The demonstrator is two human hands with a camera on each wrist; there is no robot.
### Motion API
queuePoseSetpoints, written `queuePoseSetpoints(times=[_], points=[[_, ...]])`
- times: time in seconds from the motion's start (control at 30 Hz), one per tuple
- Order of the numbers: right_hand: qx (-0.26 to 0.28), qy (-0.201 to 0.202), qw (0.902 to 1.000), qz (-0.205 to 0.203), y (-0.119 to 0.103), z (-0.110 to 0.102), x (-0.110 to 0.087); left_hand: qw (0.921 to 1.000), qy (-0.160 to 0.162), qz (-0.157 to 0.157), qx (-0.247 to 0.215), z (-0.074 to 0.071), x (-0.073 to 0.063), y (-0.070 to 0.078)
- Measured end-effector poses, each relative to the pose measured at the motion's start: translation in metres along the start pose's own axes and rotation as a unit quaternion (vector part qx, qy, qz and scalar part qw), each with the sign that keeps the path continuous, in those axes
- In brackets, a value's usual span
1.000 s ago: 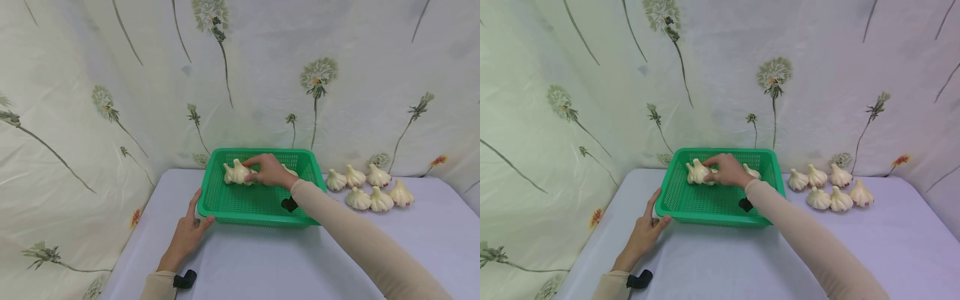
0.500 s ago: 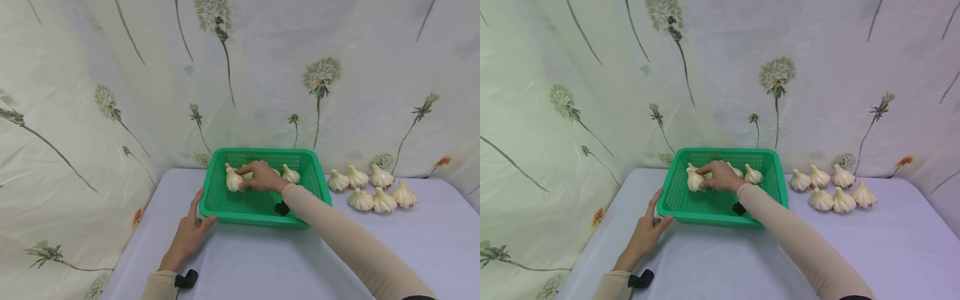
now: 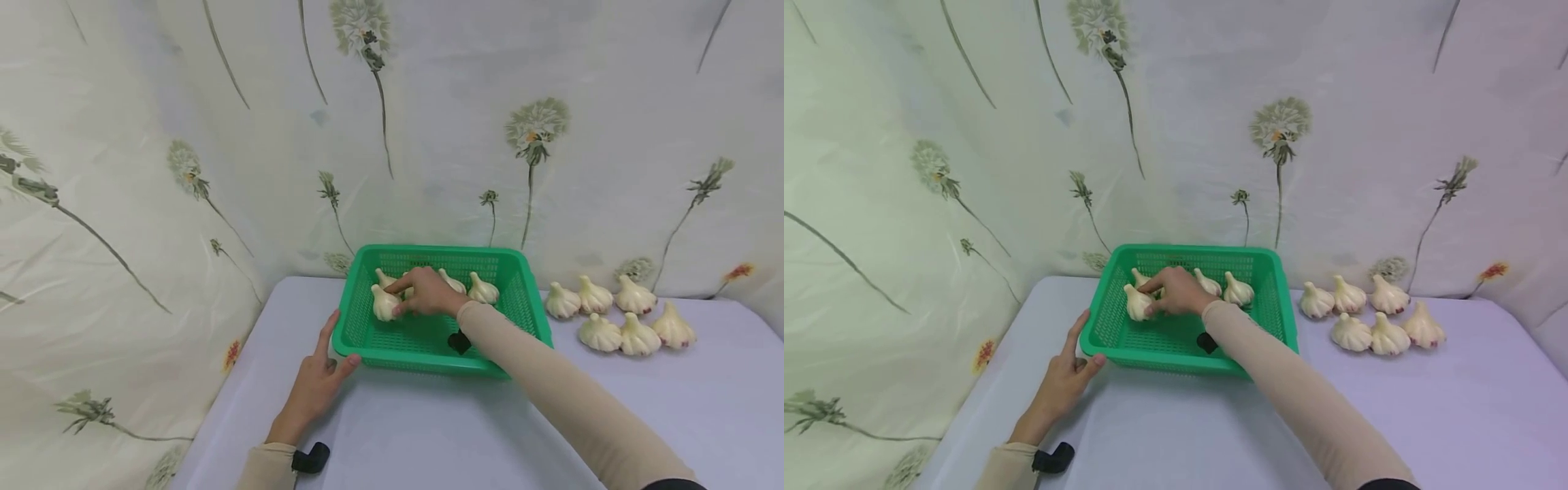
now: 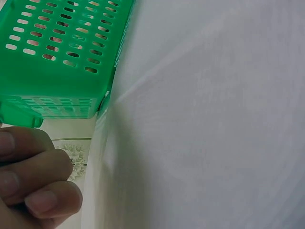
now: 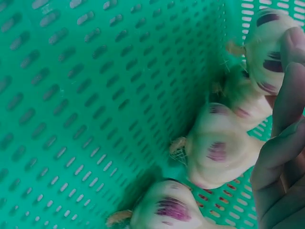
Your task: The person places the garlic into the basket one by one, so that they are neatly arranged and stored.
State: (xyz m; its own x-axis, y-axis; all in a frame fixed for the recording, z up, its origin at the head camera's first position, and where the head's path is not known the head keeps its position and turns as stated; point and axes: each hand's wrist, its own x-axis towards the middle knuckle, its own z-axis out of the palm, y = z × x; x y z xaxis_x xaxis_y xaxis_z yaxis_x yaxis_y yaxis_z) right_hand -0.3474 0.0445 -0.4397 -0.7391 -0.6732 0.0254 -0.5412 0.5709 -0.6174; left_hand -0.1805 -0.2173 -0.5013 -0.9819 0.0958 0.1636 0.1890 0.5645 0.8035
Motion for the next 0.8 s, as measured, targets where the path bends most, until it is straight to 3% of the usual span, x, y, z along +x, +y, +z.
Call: queuePoseSetpoints(times=[0.27, 0.8], points=[[0.007, 0.003, 0.9998, 0.017, 0.0065, 0.0019, 0.0029, 1.0, -0.001, -0.004, 0.007, 0.0011, 0.0002, 0.0007], [-0.05, -0.003, 0.9987, -0.006, 0.001, 0.0016, 0.0009, 1.0, -0.001, 0.0, 0.008, -0.0002, 0.0007, -0.0004]])
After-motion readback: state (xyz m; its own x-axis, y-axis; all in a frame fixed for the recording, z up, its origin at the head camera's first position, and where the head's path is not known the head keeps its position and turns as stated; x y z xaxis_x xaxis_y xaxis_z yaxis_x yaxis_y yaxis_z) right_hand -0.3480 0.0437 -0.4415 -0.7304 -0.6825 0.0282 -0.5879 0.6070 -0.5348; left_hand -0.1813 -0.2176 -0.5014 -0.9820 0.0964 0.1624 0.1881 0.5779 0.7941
